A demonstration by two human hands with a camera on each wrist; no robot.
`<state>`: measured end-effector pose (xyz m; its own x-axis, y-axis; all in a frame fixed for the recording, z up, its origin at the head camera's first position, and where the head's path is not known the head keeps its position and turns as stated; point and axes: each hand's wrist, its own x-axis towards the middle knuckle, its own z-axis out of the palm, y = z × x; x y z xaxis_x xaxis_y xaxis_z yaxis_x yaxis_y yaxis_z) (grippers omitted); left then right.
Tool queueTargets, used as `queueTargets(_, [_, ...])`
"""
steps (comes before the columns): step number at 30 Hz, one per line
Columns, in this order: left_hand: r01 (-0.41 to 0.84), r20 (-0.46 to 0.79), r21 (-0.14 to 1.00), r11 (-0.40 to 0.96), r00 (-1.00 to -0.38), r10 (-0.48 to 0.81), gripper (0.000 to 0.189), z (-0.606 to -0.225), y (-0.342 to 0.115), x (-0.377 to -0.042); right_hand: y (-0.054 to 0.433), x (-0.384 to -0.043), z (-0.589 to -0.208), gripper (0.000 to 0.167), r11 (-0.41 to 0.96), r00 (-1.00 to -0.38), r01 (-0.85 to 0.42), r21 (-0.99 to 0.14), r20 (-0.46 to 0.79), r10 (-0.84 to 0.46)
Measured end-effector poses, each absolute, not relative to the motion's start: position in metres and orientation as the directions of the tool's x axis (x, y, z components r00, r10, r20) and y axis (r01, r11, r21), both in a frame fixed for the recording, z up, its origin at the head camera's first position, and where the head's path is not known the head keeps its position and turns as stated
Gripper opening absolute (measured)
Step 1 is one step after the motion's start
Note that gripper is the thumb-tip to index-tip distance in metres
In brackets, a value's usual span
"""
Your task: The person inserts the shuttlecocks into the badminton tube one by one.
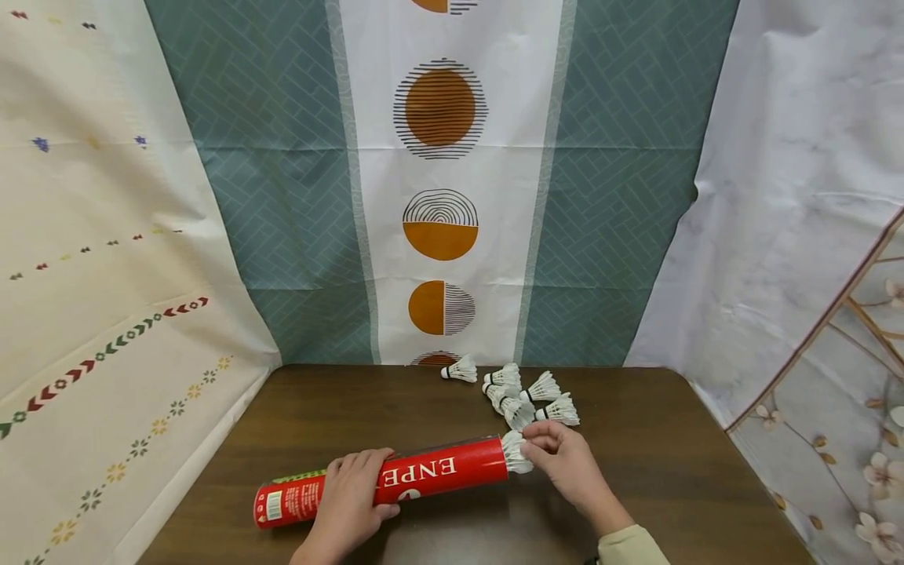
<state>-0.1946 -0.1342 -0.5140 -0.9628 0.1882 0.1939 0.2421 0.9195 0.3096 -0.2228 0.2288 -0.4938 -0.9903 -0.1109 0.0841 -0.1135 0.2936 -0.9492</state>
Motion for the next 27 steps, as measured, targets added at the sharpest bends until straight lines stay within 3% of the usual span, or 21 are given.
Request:
queueTargets(4, [0.247,0.189,0.313,0.917,-0.963,0.194,0.082,-0.514,-0.134,-0.194,0.218,-0.220,-0.497,0.037,0.214,-0.975,-0.136,-0.967,0.093,-0.200])
queueTargets(11, [0.243,0.199,0.322,0.915,-0.962,0.186,0.082,-0.513,-0.134,-0.194,0.206,-0.216,-0.495,0.046,0.088,-0.963,-0.048,-0.995,0.022,-0.270])
queueTargets(19, [0.232,0.212,0.347,0.909,-0.963,0.165,0.083,-0.510,-0.133,-0.193,0.193,-0.213,-0.491,0.053,0.155,-0.995,-0.043,-0.987,0.028,-0.097])
queueTargets(27, [0.236,0.216,0.349,0.907,-0.962,0.167,0.083,-0.510,-0.133,-0.193,0.184,-0.212,-0.485,0.070,0.247,-0.997,-0.068,-0.967,0.056,-0.055])
